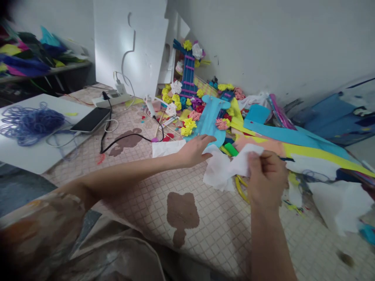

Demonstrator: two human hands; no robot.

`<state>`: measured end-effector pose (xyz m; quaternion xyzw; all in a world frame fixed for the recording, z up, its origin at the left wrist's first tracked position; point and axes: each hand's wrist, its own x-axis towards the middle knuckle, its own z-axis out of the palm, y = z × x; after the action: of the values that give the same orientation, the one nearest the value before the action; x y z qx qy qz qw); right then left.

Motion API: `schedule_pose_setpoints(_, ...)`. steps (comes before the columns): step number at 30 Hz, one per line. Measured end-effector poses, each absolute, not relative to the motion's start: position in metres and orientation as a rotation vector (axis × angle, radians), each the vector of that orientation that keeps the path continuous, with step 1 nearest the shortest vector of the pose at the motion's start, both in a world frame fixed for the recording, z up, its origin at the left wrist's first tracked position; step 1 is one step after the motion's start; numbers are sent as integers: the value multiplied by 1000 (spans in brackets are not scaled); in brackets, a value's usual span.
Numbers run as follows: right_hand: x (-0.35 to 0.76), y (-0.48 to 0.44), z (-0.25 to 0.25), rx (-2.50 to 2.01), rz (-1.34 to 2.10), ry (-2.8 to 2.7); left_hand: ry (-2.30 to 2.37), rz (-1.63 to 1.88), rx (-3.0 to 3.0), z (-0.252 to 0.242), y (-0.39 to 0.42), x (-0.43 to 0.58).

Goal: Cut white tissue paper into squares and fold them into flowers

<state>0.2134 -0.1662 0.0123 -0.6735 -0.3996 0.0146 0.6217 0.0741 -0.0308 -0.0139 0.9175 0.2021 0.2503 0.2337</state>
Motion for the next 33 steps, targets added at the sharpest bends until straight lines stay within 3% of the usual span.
schedule_pose_setpoints(4,183,-169,11,-1646,485,-1418,142,617,2336,-9,-36,23)
schedule_pose_setpoints(7,165,-168,8,-1627,644,-1613,91,493,2137,-3,-37,-3)
schedule_pose_setpoints(19,159,-160,-5,-1489,853,-1358,342,80,1446,-16,-15,-22)
schedule_pose_setpoints(27,171,-168,-11,-1628,617,-1720,414,-38,1385,-14,-4,-32)
schedule_pose_setpoints(33,159,-166,-16,-1541,-129,-1841,446,5,1553,-22,3,-35)
